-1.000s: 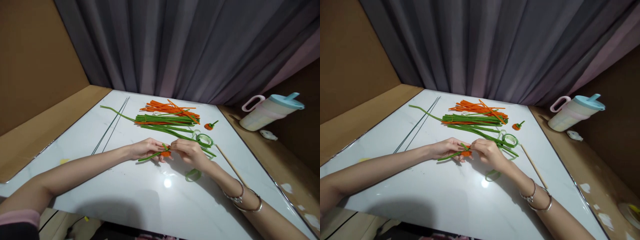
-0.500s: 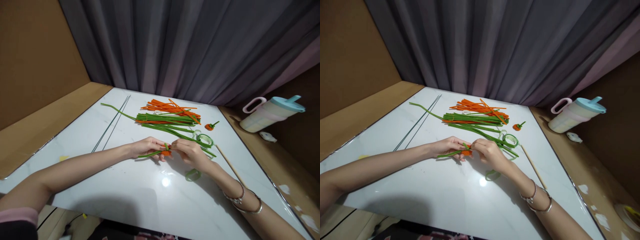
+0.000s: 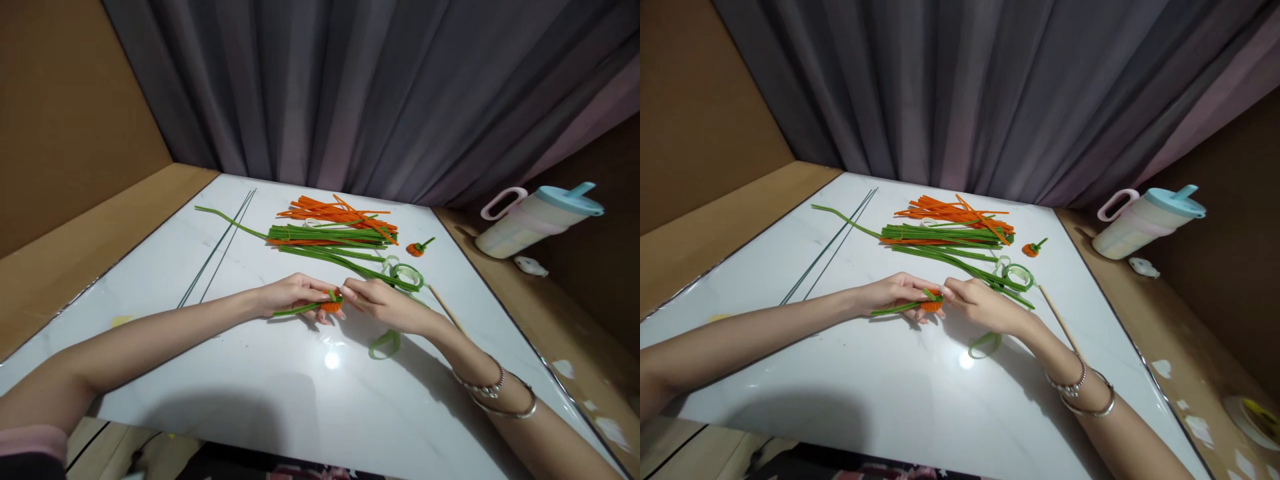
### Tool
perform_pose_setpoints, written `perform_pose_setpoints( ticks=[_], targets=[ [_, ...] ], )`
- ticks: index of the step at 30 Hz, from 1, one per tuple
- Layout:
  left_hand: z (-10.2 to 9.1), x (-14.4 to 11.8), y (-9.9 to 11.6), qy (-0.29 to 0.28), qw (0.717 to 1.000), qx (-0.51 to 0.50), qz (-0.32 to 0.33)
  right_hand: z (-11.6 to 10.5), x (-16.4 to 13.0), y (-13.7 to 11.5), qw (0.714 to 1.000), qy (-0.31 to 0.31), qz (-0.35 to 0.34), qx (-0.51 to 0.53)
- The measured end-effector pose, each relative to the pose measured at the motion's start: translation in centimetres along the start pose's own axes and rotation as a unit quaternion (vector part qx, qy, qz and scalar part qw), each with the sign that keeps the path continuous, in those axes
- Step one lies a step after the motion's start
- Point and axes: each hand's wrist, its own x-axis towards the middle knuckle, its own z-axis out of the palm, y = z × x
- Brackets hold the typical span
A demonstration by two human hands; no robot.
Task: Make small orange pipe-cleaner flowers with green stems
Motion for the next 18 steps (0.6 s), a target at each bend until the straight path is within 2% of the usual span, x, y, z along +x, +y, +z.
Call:
perform_pose_setpoints(
  ticks=[8, 18],
  targets=[
    [0.1, 0.1, -0.6, 0.023, 1.0, 0.012, 0.017, 1.3, 0.2, -1.1, 0.998, 0.032, 0.058, -0.021],
    [0.7, -0.1, -0.2, 0.035, 0.999, 0.006, 0.014, 1.9, 0.5, -0.8, 0.995, 0.073, 0.071, 0.018]
  ],
)
